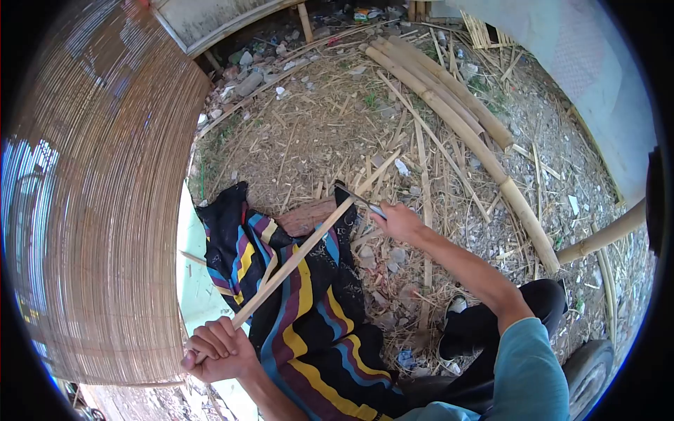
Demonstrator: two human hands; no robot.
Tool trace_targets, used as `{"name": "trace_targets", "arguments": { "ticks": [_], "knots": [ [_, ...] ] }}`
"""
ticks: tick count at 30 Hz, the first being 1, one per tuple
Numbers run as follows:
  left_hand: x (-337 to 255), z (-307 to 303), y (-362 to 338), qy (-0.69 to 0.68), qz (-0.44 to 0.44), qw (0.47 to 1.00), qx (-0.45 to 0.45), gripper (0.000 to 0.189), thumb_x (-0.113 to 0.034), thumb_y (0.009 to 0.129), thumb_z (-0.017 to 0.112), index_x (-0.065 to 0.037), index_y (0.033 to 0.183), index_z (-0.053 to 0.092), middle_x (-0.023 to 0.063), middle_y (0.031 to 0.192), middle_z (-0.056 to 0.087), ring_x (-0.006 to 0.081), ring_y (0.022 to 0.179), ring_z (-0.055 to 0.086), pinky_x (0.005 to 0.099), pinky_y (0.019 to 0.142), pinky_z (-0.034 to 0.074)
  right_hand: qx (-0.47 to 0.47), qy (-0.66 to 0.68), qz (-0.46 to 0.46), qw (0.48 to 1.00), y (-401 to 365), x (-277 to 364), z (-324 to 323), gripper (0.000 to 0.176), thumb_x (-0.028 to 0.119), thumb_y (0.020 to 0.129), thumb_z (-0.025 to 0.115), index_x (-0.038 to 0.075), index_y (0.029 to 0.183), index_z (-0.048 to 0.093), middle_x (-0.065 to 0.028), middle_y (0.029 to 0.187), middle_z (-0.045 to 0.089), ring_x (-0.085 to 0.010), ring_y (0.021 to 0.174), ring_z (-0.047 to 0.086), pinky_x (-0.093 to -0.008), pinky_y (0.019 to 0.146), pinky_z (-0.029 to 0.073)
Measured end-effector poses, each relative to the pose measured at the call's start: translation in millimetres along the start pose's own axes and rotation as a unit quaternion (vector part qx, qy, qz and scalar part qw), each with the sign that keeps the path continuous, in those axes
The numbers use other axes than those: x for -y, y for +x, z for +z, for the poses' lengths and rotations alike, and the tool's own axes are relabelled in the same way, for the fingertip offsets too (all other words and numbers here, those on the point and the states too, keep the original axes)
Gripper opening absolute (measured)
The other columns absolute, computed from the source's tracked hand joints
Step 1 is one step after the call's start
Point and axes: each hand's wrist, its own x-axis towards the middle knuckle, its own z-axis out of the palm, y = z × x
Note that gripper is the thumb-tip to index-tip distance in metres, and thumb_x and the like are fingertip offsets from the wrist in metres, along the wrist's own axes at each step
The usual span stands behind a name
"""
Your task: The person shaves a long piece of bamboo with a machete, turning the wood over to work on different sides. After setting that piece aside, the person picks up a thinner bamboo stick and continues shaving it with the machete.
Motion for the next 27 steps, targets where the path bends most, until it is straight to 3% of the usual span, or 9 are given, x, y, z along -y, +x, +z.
{"name": "trace_targets", "arguments": {
  "ticks": [2, 10, 15, 16, 17, 19, 20, 22, 27],
  "knots": [
    [5.0, 5.7, -5.7, 0.014, 0.003, 0.994, 0.105, 0.040, -0.025, 0.081, 0.038, -0.011, 0.046, 0.028, 0.0024, 0.039, 0.027, 0.0109, 0.031, 0.023, 0.0248, 0.039, 0.022, 0.052, 0.020, -0.042, 0.998, -22.7, 14.2, -40.2, 0.042, 0.042, 0.092, 0.045, 0.001, 0.097, 0.051, -0.0154, 0.056, 0.058, -0.0340, 0.049, 0.060, -0.0442, 0.047, 0.050],
    [6.9, 19.0, -8.0, 0.004, -0.002, 0.989, 0.149, 0.039, -0.024, 0.081, 0.039, -0.010, 0.046, 0.030, 0.0034, 0.039, 0.030, 0.0107, 0.031, 0.028, 0.0244, 0.038, 0.024, 0.082, 0.134, -0.244, 0.957, -65.7, 153.5, -100.7, 0.039, 0.042, 0.090, 0.052, 0.003, 0.093, 0.047, -0.0154, 0.054, 0.055, -0.0369, 0.050, 0.059, -0.0447, 0.046, 0.048],
    [1.9, 22.5, -8.9, 0.029, 0.005, 0.987, 0.159, 0.036, -0.022, 0.079, 0.042, -0.011, 0.047, 0.030, 0.0019, 0.038, 0.029, 0.0091, 0.029, 0.027, 0.0219, 0.037, 0.026, 0.088, 0.152, -0.213, 0.961, -52.6, 131.4, -87.0, 0.041, 0.041, 0.090, 0.051, 0.000, 0.093, 0.051, -0.0178, 0.053, 0.056, -0.0379, 0.051, 0.060, -0.0474, 0.050, 0.050],
    [1.3, 22.6, -9.4, 0.034, 0.005, 0.985, 0.168, 0.036, -0.022, 0.079, 0.042, -0.011, 0.047, 0.030, 0.0016, 0.038, 0.028, 0.0088, 0.029, 0.026, 0.0216, 0.037, 0.027, 0.052, 0.191, -0.180, 0.963, -42.2, 102.0, -66.2, 0.039, 0.040, 0.090, 0.050, 0.001, 0.094, 0.052, -0.0183, 0.053, 0.056, -0.0383, 0.051, 0.060, -0.0476, 0.051, 0.050],
    [0.1, 21.5, -10.3, 0.031, -0.008, 0.990, 0.141, 0.042, -0.022, 0.080, 0.045, -0.015, 0.043, 0.026, -0.0001, 0.037, 0.026, 0.0080, 0.030, 0.024, 0.0233, 0.042, 0.025, 0.047, 0.203, -0.050, 0.977, -24.7, 60.5, -38.6, 0.038, 0.040, 0.090, 0.051, 0.002, 0.092, 0.054, -0.0174, 0.055, 0.057, -0.0378, 0.052, 0.061, -0.0473, 0.051, 0.051],
    [-1.7, 16.1, -10.4, 0.049, -0.010, 0.987, 0.154, 0.040, -0.022, 0.080, 0.043, -0.014, 0.045, 0.027, 0.0005, 0.038, 0.026, 0.0083, 0.030, 0.025, 0.0228, 0.040, 0.026, 0.008, 0.069, -0.114, 0.991, -3.7, -13.2, -19.2, 0.039, 0.041, 0.089, 0.052, 0.002, 0.089, 0.055, -0.0171, 0.056, 0.058, -0.0367, 0.055, 0.061, -0.0459, 0.053, 0.052],
    [3.4, 13.3, -8.1, 0.055, 0.003, 0.984, 0.171, 0.037, -0.022, 0.079, 0.041, -0.013, 0.047, 0.027, 0.0010, 0.040, 0.027, 0.0085, 0.031, 0.025, 0.0222, 0.039, 0.027, 0.002, 0.065, -0.116, 0.991, 13.9, -9.9, -17.9, 0.039, 0.041, 0.089, 0.052, 0.002, 0.089, 0.055, -0.0171, 0.056, 0.058, -0.0367, 0.055, 0.061, -0.0459, 0.053, 0.052],
    [4.1, -3.1, 7.4, 0.024, 0.002, 1.000, 0.012, 0.043, -0.028, 0.084, 0.041, -0.013, 0.047, 0.026, 0.0007, 0.041, 0.025, 0.0104, 0.034, 0.023, 0.0246, 0.044, 0.025, -0.012, 0.012, -0.100, 0.995, 20.4, 20.1, -3.6, 0.041, 0.043, 0.089, 0.052, 0.002, 0.087, 0.056, -0.0172, 0.058, 0.059, -0.0350, 0.057, 0.062, -0.0444, 0.053, 0.051],
    [6.5, 6.1, 1.4, 0.000, -0.018, 0.992, 0.129, 0.043, -0.024, 0.082, 0.044, -0.012, 0.044, 0.029, 0.0019, 0.040, 0.027, 0.0094, 0.033, 0.024, 0.0240, 0.041, 0.022, 0.060, 0.099, -0.023, 0.993, -24.1, 38.0, -37.8, 0.044, 0.044, 0.090, 0.050, 0.000, 0.093, 0.054, -0.0166, 0.056, 0.057, -0.0346, 0.054, 0.061, -0.0444, 0.050, 0.050]
  ]
}}
